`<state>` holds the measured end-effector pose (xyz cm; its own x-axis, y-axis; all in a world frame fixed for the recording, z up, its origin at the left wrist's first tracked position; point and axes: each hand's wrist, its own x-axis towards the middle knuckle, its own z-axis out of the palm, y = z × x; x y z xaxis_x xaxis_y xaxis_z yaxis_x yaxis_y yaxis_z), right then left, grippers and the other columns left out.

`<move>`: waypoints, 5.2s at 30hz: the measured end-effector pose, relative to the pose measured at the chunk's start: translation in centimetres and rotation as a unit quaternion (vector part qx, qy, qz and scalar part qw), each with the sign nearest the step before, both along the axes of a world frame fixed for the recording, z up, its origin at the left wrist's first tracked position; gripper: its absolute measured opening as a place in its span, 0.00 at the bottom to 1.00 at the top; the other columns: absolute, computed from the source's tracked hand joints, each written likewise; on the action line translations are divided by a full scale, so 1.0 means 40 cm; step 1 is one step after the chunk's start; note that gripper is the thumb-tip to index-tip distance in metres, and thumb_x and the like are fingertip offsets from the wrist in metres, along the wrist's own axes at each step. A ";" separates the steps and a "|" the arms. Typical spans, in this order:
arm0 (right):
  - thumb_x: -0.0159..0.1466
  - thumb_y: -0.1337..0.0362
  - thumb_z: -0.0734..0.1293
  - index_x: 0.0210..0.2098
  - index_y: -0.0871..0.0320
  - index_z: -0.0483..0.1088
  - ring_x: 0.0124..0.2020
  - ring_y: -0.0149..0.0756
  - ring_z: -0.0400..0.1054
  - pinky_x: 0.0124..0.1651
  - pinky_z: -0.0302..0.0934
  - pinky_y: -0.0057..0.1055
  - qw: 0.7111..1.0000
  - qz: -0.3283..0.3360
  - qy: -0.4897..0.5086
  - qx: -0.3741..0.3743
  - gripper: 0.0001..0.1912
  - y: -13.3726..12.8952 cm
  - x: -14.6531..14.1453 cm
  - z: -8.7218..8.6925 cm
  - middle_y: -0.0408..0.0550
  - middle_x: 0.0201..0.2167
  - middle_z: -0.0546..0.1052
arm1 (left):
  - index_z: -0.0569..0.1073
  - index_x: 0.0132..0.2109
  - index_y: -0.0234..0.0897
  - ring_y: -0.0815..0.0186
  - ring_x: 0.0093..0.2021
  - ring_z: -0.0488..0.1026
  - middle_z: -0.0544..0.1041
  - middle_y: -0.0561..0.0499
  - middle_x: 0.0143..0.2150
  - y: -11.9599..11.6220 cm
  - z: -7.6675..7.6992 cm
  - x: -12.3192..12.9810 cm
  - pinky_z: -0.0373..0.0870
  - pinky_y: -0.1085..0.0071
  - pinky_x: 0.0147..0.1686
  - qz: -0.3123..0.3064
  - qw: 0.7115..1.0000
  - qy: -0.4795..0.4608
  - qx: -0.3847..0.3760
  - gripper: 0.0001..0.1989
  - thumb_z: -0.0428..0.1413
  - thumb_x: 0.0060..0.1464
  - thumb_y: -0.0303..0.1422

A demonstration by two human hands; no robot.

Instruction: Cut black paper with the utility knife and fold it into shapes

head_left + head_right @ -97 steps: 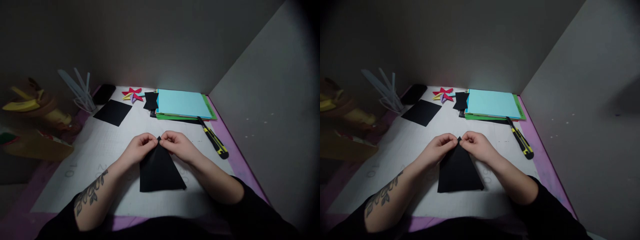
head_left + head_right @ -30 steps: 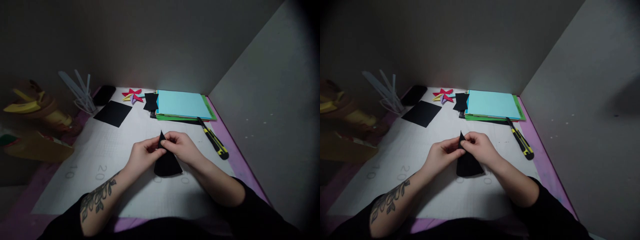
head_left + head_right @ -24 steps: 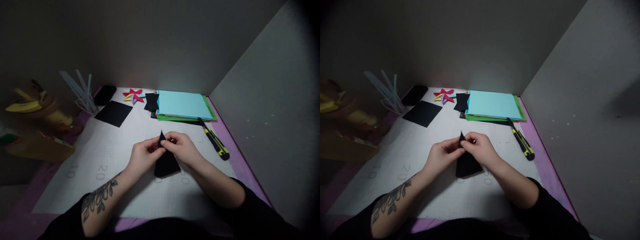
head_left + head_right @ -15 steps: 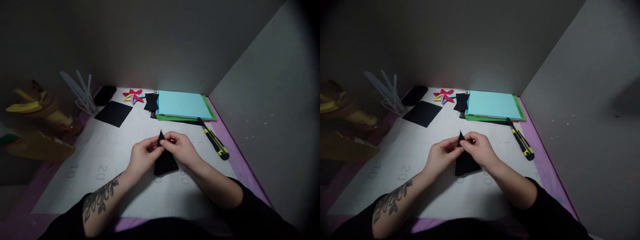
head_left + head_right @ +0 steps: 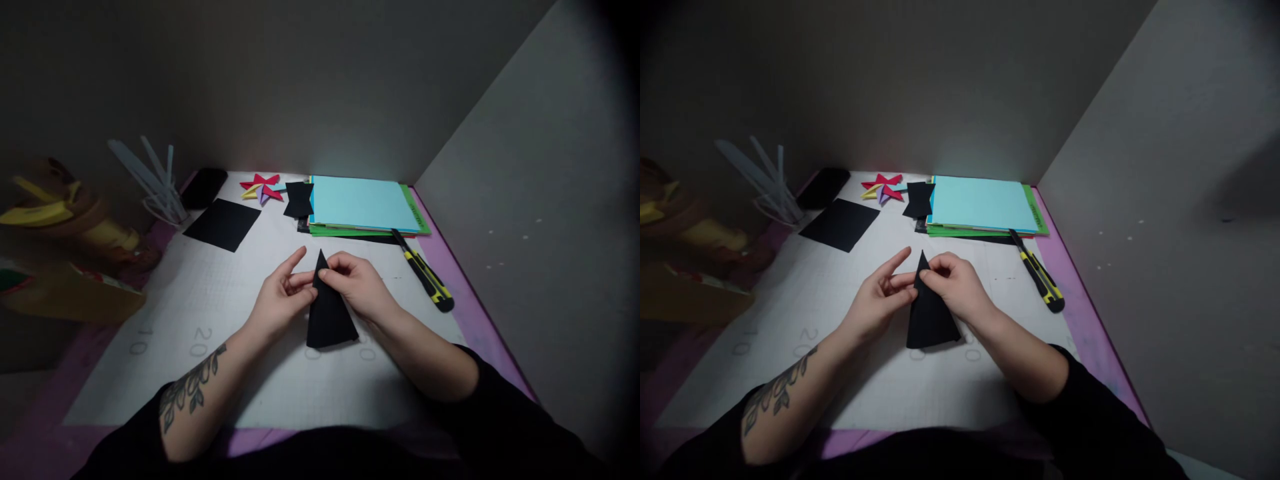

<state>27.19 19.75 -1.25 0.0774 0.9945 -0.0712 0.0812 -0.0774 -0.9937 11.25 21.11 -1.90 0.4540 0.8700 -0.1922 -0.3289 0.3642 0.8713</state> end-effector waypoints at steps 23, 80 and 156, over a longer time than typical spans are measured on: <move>0.46 0.61 0.74 0.20 0.58 0.65 0.24 0.28 0.58 0.30 0.53 0.27 0.988 -0.052 0.144 -0.016 0.14 0.032 0.032 -0.003 0.37 0.20 0.65 | 0.74 0.42 0.32 0.65 0.35 0.77 0.79 0.43 0.37 0.043 -0.005 -0.023 0.71 0.69 0.38 0.081 0.993 0.043 -0.069 0.09 0.59 0.52 0.29; 0.57 0.65 0.67 0.23 0.57 0.64 0.24 0.27 0.57 0.28 0.52 0.26 0.993 0.112 -0.040 0.022 0.08 -0.041 -0.034 0.002 0.38 0.21 0.64 | 0.79 0.28 0.34 0.75 0.21 0.62 0.73 0.54 0.22 -0.001 0.030 -0.002 0.60 0.74 0.24 0.096 0.994 0.053 -0.003 0.09 0.68 0.38 0.34; 0.54 0.65 0.68 0.22 0.58 0.64 0.22 0.25 0.53 0.25 0.47 0.25 0.992 0.122 0.025 -0.007 0.09 -0.049 -0.025 0.036 0.36 0.19 0.63 | 0.81 0.31 0.40 0.71 0.29 0.65 0.74 0.53 0.30 0.020 0.027 -0.040 0.61 0.72 0.32 -0.009 0.979 0.109 0.175 0.05 0.61 0.52 0.34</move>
<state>26.18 17.80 0.21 -0.1691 0.9821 -0.0830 0.0501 -0.0756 -0.9959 9.64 21.92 -0.82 0.4519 0.8918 0.0216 -0.1179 0.0357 0.9924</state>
